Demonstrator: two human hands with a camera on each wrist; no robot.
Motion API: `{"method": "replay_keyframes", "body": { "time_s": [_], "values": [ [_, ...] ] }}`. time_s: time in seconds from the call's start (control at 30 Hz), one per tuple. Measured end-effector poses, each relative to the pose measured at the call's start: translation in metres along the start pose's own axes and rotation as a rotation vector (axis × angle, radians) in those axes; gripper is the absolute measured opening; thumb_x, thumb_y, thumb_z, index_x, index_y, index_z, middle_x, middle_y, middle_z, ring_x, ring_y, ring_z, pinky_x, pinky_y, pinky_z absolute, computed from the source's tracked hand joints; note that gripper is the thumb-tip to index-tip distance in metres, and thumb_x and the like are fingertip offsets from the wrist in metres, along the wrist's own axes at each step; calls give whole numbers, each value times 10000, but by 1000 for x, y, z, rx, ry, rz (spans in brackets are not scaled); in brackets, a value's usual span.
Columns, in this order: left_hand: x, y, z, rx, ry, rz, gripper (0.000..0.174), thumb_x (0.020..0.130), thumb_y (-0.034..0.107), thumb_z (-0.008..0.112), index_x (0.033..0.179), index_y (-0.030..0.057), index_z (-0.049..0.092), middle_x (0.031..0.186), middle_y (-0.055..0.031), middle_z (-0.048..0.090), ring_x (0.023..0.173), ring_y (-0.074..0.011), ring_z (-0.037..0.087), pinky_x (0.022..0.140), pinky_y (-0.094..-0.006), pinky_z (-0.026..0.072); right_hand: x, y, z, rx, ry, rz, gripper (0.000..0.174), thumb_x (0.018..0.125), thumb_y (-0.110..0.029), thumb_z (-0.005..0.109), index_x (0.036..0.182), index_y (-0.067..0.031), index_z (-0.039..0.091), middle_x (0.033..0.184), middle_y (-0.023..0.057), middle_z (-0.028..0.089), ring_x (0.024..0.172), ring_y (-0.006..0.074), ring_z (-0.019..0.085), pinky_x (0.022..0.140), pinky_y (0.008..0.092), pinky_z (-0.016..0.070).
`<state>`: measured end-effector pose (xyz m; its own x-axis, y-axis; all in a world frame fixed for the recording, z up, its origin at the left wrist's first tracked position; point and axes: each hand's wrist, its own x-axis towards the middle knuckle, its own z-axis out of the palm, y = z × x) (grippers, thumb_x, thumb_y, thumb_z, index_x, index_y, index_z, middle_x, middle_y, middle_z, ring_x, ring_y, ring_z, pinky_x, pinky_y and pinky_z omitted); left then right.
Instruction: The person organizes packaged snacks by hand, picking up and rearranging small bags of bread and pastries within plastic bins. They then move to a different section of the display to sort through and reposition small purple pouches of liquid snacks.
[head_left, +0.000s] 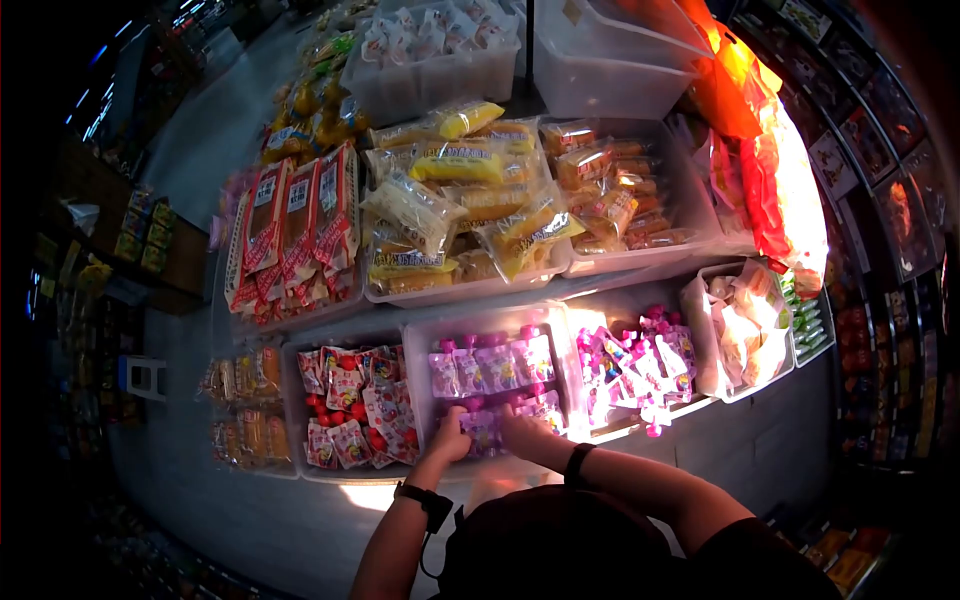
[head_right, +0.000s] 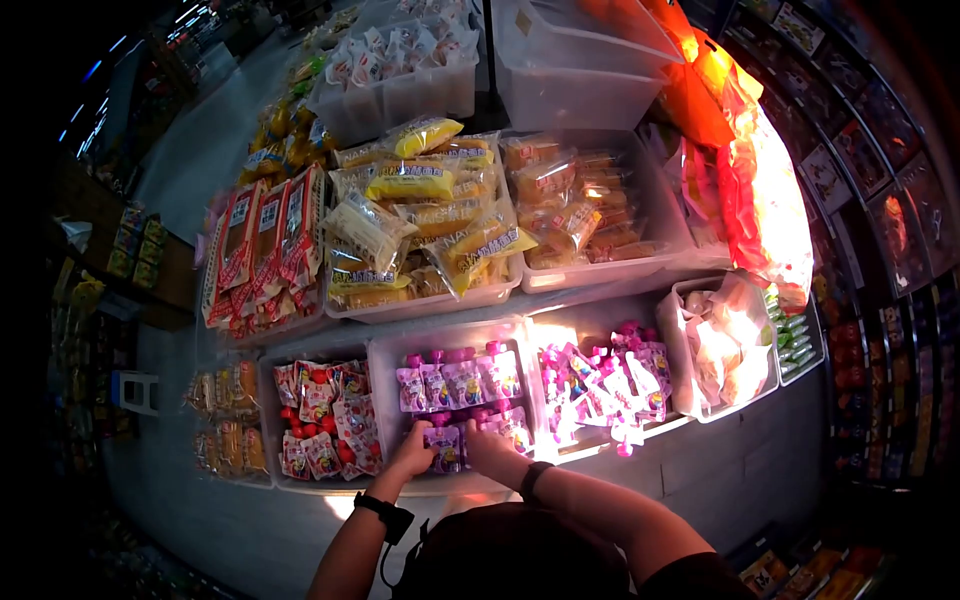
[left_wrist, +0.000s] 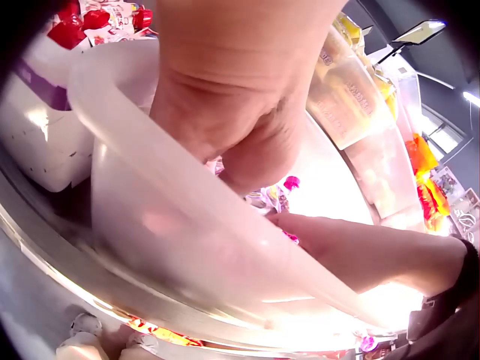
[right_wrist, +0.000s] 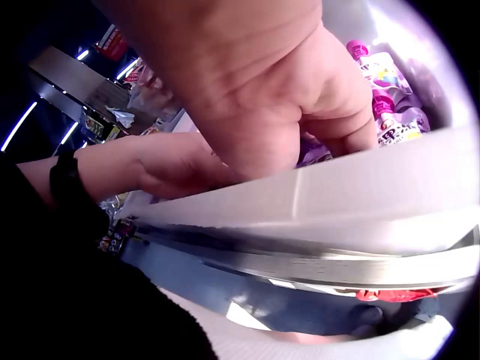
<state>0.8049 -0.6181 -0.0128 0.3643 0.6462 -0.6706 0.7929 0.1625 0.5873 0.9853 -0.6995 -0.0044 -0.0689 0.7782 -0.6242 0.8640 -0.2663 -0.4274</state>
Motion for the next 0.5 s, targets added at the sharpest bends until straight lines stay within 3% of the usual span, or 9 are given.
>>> {"method": "replay_keyframes", "body": {
  "time_s": [0.07, 0.17, 0.27, 0.37, 0.47, 0.5],
  "values": [
    [7, -8, 7, -19, -88, 23, 528, 832, 102, 638, 1301, 85, 396, 1218, -268, 542, 1156, -417, 536, 950, -445, 433, -3, -2, -4, 10, 30, 30, 700, 853, -212, 610, 1425, 27, 284, 901, 237, 672, 792, 383, 689, 654, 482, 553],
    [6, -9, 18, -64, 29, 128, 567, 804, 66, 698, 1285, 48, 398, 1155, -245, 571, 1094, -379, 568, 921, -412, 452, -9, -1, -22, 63, -23, -55, 686, 853, -186, 601, 1411, 49, 279, 841, 225, 682, 789, 382, 690, 650, 478, 554],
    [-1, 10, 16, 40, 92, 198, 577, 775, 66, 706, 1271, 48, 411, 1253, -253, 514, 1157, -403, 529, 952, -456, 440, -13, -3, -33, 76, -22, -108, 635, 856, -168, 587, 1379, 58, 307, 827, 237, 678, 771, 386, 689, 640, 482, 552],
    [-21, 35, 3, 516, 126, 386, 560, 779, 75, 654, 1286, 11, 426, 1367, -265, 422, 1239, -421, 460, 1023, -477, 405, -2, 0, -22, 67, 25, -182, 599, 860, -168, 579, 1346, 74, 326, 802, 248, 672, 748, 389, 687, 622, 487, 548],
    [-36, 48, -11, 667, 10, 702, 749, 774, 182, 713, 1420, 98, 342, 1497, -266, 242, 1323, -447, 358, 1052, -510, 384, 2, 8, -7, 64, 48, -210, 570, 865, -167, 567, 1323, 85, 337, 778, 249, 668, 729, 395, 684, 608, 493, 543],
    [-33, 41, -7, 775, -62, 641, 822, 822, 276, 675, 1506, 171, 230, 1525, -293, 156, 1347, -485, 302, 1091, -511, 341, 2, 9, -4, 89, 25, -177, 568, 868, -167, 562, 1322, 88, 334, 769, 249, 666, 726, 396, 684, 603, 495, 542]
  ]
}}
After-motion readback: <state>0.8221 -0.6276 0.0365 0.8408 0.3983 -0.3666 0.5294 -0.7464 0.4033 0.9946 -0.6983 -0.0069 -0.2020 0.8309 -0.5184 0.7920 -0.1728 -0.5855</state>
